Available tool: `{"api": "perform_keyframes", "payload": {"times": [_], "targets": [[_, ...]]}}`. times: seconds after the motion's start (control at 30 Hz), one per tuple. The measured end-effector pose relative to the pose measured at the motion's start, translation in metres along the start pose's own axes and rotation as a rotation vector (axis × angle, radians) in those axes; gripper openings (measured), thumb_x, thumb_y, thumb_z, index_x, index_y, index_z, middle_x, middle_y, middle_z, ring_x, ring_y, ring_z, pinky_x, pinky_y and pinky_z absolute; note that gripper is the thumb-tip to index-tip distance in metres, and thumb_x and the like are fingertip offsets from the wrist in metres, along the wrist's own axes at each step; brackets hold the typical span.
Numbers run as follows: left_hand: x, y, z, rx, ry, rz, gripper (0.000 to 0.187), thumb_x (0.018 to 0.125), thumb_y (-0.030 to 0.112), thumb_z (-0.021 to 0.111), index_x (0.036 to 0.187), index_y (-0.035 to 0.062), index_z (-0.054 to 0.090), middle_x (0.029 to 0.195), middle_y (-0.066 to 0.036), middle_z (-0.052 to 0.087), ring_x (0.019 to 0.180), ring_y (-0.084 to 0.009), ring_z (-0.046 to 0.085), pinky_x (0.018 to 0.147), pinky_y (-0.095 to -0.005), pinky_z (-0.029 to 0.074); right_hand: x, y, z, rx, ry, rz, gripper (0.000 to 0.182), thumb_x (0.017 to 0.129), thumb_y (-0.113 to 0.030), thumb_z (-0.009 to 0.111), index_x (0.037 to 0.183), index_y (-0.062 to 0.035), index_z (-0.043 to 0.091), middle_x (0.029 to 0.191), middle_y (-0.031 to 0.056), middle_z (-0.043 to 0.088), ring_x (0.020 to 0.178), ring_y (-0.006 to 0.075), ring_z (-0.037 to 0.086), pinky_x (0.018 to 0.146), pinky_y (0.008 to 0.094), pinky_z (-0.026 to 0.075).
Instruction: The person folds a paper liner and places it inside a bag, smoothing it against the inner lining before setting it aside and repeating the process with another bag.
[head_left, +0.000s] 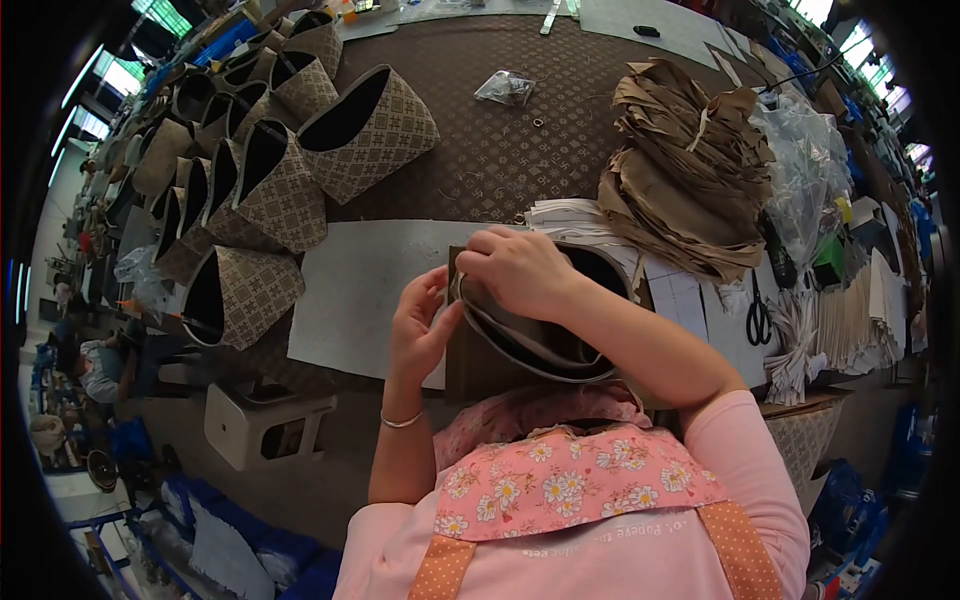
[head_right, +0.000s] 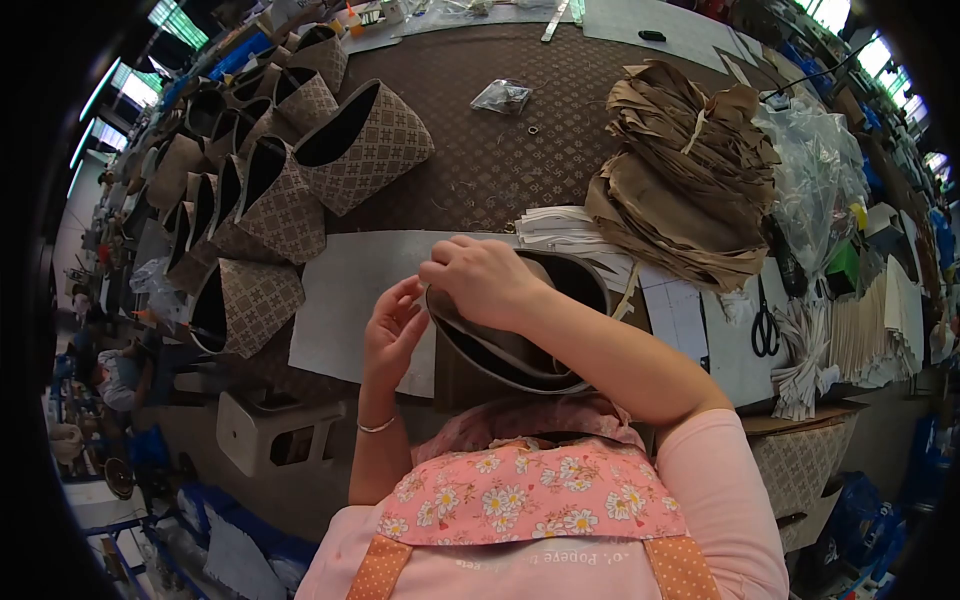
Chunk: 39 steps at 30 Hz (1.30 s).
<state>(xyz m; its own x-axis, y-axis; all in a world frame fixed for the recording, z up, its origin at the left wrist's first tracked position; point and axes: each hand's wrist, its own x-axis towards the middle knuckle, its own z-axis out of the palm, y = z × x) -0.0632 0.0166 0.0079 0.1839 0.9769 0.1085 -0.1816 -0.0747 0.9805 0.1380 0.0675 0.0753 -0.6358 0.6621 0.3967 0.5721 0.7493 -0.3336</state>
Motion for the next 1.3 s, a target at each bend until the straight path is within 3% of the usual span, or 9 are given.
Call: {"api": "perform_keyframes", "payload": {"times": [0.3,0.47,0.63,0.83,0.97,1.0,1.03,1.23,1.3], "targets": [[-0.001,0.036,-0.037,-0.093,0.357,0.006,0.046,0.097,0.024,0.058,0.136,0.0041,0.045,0.131,-0.006,0.049,0.121,-0.0201,0.052,0.1,-0.032,0.043,-0.024,-0.047,-0.143,-0.104,0.452,0.268,0.018,0.082,-0.011,0.063,0.097,-0.0091,0.053,0.082,0.0083,0.06,0.071,0.0281,0.062,0.06,0.0408,0.049],[-0.002,0.017,-0.047,-0.212,0.304,0.052,0.037,0.098,0.022,0.056,0.129,0.0036,0.05,0.122,-0.005,0.056,0.112,-0.0127,0.055,0.093,-0.026,0.044,-0.077,-0.065,-0.142,0.087,0.177,0.474,0.024,0.079,-0.003,0.066,0.099,-0.0068,0.053,0.063,0.0055,0.053,0.059,0.0234,0.057,0.056,0.0313,0.047],[-0.002,0.022,-0.025,0.002,0.354,-0.108,0.029,0.096,0.016,0.06,0.122,0.0026,0.056,0.12,-0.005,0.056,0.108,-0.0104,0.055,0.089,-0.0247,0.046,-0.146,-0.019,-0.066,-0.049,-0.319,0.534,0.022,0.079,-0.014,0.07,0.095,-0.0076,0.056,0.076,0.0074,0.058,0.068,0.0243,0.059,0.064,0.0347,0.048],[0.009,0.022,0.02,0.124,0.164,0.073,0.024,0.091,0.004,0.064,0.115,0.0016,0.059,0.108,-0.004,0.06,0.097,-0.0099,0.058,0.082,-0.0219,0.048,-0.08,-0.023,-0.093,0.196,-0.39,0.711,0.035,0.083,-0.037,0.07,0.095,-0.005,0.062,0.098,0.012,0.064,0.095,0.0307,0.063,0.08,0.0414,0.051],[0.015,0.036,0.058,0.423,-0.064,0.164,0.017,0.088,0.002,0.066,0.104,-0.0008,0.062,0.094,-0.006,0.065,0.084,-0.0099,0.062,0.075,-0.0235,0.051,-0.041,0.013,-0.035,0.053,-0.255,0.751,0.039,0.084,-0.043,0.068,0.097,-0.0061,0.067,0.099,0.0126,0.067,0.095,0.0305,0.065,0.081,0.04,0.052],[0.016,0.039,0.063,0.501,-0.151,0.138,0.02,0.089,0.002,0.066,0.108,-0.0021,0.06,0.095,-0.005,0.065,0.086,-0.0072,0.061,0.078,-0.0211,0.049,-0.03,0.02,-0.025,-0.031,-0.445,0.795,0.035,0.084,-0.041,0.067,0.096,-0.0083,0.07,0.097,0.0123,0.069,0.093,0.0306,0.066,0.08,0.0398,0.053],[0.016,0.032,0.064,0.492,-0.207,0.007,0.027,0.089,0.009,0.068,0.112,-0.0036,0.059,0.099,-0.01,0.065,0.089,-0.0142,0.063,0.08,-0.0261,0.051,-0.026,0.025,-0.017,-0.116,-0.636,0.835,0.031,0.084,-0.039,0.066,0.095,-0.0105,0.073,0.095,0.0119,0.07,0.092,0.0307,0.067,0.079,0.0395,0.054],[0.018,0.02,0.066,0.79,-0.14,0.019,0.065,0.089,0.032,0.067,0.134,-0.0085,0.042,0.121,-0.028,0.055,0.107,-0.042,0.056,0.095,-0.0446,0.044,-0.049,0.014,0.004,0.38,-0.447,0.405,0.013,0.072,-0.015,0.07,0.08,-0.0042,0.07,0.079,0.0141,0.069,0.077,0.0332,0.065,0.071,0.0419,0.052],[0.022,0.028,0.067,0.761,-0.215,0.034,0.067,0.087,0.027,0.07,0.137,-0.0055,0.04,0.123,-0.027,0.054,0.11,-0.04,0.055,0.094,-0.0422,0.045,-0.051,0.005,-0.013,0.426,-0.532,0.403,0.015,0.076,-0.014,0.065,0.088,-0.0095,0.071,0.086,0.0124,0.068,0.084,0.0348,0.064,0.076,0.0429,0.052]]}}
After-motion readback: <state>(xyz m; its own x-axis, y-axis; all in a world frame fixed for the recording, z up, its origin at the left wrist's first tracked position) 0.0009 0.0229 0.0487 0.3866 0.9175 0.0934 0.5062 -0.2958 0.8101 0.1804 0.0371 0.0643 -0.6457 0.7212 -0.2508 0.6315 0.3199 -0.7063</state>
